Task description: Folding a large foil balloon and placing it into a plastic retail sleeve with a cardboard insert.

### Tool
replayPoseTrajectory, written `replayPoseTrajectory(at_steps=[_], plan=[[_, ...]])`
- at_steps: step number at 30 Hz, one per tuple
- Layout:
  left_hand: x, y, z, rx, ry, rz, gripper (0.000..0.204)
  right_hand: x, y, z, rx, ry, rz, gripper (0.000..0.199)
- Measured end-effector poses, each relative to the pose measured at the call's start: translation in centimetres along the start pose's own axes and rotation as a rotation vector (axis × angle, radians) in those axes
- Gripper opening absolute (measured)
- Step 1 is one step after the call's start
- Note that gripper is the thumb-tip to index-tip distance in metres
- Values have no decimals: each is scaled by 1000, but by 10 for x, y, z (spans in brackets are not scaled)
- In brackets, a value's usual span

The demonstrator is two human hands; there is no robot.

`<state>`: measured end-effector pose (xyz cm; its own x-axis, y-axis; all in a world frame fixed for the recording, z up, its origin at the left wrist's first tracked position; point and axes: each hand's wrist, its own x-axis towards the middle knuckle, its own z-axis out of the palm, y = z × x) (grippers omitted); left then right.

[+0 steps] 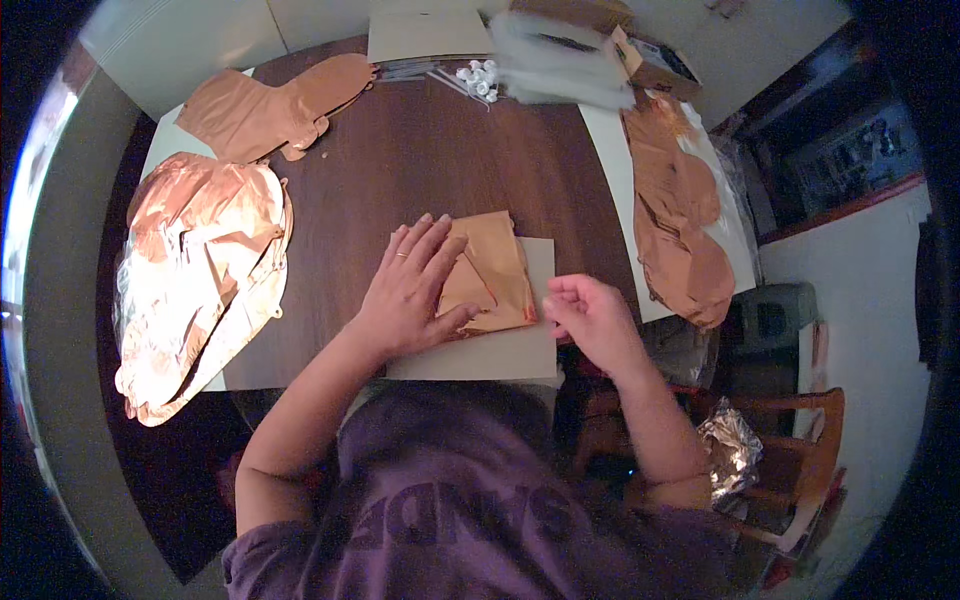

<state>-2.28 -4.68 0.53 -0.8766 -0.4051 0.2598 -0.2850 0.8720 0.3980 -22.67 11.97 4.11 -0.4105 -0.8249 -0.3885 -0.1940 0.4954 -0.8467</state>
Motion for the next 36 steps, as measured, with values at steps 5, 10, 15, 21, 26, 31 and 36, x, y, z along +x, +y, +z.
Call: replayPoseTrajectory(at_steps=[5,10,15,21,26,31,36], plan=[[0,-3,1,-22,12,32,77,2,-18,-4,13,-164,141,32],[1,-5,-3,8,-16,45,82,3,-9,4,59,-214,186,29],[4,-11,-8,4,-26,59,85,13,-17,16,-140,-45,-69,32],[1,-19,-4,92,-41,62,88,9,-15,16,-381,111,-425,41],[0,-16,-4,115,-28,49,88,-13,7,26,-907,137,-585,68],[0,-17,-7,123,-22,47,86,-15,11,33,-873,197,-564,69],[-3,-20,-6,114,-10,50,86,-17,-9,20,-481,278,-361,29]])
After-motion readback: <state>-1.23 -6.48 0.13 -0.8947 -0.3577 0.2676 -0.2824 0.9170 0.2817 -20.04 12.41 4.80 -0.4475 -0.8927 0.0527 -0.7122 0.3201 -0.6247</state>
